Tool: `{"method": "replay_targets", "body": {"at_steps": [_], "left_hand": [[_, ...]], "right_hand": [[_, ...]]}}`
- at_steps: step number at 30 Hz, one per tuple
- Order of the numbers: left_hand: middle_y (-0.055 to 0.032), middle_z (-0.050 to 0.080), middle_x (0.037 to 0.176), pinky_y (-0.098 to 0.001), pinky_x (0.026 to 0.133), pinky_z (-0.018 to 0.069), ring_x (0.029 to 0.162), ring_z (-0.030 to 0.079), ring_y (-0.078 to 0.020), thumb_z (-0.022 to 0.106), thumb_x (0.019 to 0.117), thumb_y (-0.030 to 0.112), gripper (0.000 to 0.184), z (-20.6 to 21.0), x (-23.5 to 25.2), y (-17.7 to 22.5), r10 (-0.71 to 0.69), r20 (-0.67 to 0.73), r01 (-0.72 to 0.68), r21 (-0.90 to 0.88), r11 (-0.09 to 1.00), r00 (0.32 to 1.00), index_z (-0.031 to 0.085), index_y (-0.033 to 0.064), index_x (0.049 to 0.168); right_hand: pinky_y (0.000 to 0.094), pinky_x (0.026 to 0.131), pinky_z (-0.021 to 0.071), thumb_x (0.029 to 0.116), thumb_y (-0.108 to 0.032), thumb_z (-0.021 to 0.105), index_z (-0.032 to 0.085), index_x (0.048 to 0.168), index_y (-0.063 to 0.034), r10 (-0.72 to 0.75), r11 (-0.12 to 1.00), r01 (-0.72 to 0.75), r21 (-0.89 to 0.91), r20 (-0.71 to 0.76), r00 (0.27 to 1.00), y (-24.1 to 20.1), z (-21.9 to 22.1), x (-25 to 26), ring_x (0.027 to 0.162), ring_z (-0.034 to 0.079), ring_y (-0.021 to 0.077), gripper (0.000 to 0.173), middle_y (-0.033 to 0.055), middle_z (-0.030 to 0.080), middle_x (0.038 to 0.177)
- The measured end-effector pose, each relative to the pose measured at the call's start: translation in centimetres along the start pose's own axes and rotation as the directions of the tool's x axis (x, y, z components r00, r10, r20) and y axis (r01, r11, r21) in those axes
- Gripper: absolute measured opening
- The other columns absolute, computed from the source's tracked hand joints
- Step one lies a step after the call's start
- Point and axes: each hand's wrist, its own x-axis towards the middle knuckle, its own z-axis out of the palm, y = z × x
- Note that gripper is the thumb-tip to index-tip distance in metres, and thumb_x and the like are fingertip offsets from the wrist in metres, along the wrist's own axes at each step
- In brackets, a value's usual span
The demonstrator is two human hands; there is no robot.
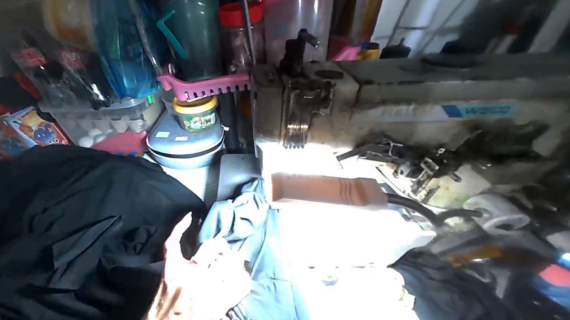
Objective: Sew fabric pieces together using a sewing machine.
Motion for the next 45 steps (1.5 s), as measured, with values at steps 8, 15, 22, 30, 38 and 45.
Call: {"method": "replay_targets", "body": {"at_steps": [8, 15, 22, 30, 38, 45], "left_hand": [[0.0028, 0.073, 0.100, -0.0733, 0.106, 0.0237, 0.110, 0.067, -0.0225, 0.056, 0.0928, 0.011, 0.022, 0.2, 1.0, -0.8, -0.082, -0.024, 0.083, 0.042, 0.996, 0.996, 0.073, 0.0261, 0.093], [-0.0013, 0.075, 0.107, -0.0806, 0.104, 0.0249, 0.108, 0.070, -0.0308, 0.066, 0.0834, -0.002, 0.050, 0.2, 3.4, -2.0, -0.097, 0.240, 0.055, 0.178, 0.982, 0.966, 0.078, 0.0374, 0.112], [-0.0027, 0.072, 0.109, -0.0810, 0.105, 0.0250, 0.109, 0.067, -0.0311, 0.068, 0.0895, 0.007, 0.026, 0.6, 6.5, -3.5, -0.102, 0.319, 0.039, 0.200, 0.979, 0.942, 0.079, 0.0225, 0.107], [-0.0048, 0.068, 0.106, -0.0789, 0.104, 0.0270, 0.113, 0.062, -0.0337, 0.071, 0.0872, 0.002, 0.042, 1.0, 8.6, -4.9, -0.082, 0.406, 0.012, 0.173, 0.985, 0.910, 0.075, 0.0287, 0.119], [-0.0053, 0.053, 0.149, -0.0748, 0.115, 0.0140, 0.145, 0.040, -0.0361, 0.064, 0.0944, 0.021, 0.050, -1.7, 10.1, -4.7, -0.105, 0.707, 0.095, 0.054, 0.994, 0.699, 0.060, 0.0341, 0.142], [-0.0124, 0.068, 0.118, -0.0563, 0.088, 0.0522, 0.106, 0.065, -0.0346, 0.072, 0.0919, 0.026, 0.018, 3.9, 11.5, -4.3, -0.181, 0.600, 0.172, 0.074, 0.982, 0.779, 0.076, 0.0088, 0.098]], "right_hand": [[0.0217, 0.072, 0.0526, 0.1016, -0.011, 0.057, 0.068, 0.112, 0.0120, 0.091, 0.992, -0.091, -0.090, -0.005, 0.996, 1.0, 0.3, 1.6, 0.073, 0.061, 0.0061, 0.027, 0.0148, 0.069, 0.087], [0.0173, 0.066, 0.0500, 0.1021, -0.018, 0.056, 0.069, 0.104, 0.0065, 0.243, 0.970, -0.244, -0.018, -0.038, 0.969, 1.3, 0.6, 3.7, 0.066, 0.056, -0.0042, 0.028, -0.0014, 0.065, 0.077], [0.0187, 0.067, 0.0498, 0.1025, -0.029, 0.057, 0.070, 0.100, 0.0032, 0.186, 0.979, -0.192, -0.065, -0.082, 0.979, 3.6, 0.3, 6.3, 0.068, 0.056, -0.0015, 0.035, 0.0008, 0.064, 0.077], [0.0182, 0.065, 0.0479, 0.1010, -0.016, 0.057, 0.070, 0.102, 0.0060, 0.338, 0.937, -0.343, -0.069, -0.076, 0.938, 1.9, 0.1, 10.1, 0.065, 0.053, -0.0001, 0.026, 0.0007, 0.061, 0.076], [0.0139, 0.065, 0.0478, 0.1005, -0.009, 0.049, 0.059, 0.113, 0.0124, 0.419, 0.907, -0.409, 0.099, -0.287, 0.861, 3.1, 0.9, 6.0, 0.066, 0.052, -0.0044, 0.027, -0.0024, 0.058, 0.079], [0.0311, 0.087, 0.0546, 0.1011, -0.009, 0.054, 0.066, 0.115, 0.0161, 0.440, 0.875, -0.473, -0.106, -0.232, 0.867, 2.0, 3.6, 3.5, 0.092, 0.068, 0.0213, 0.030, 0.0258, 0.070, 0.103]]}}
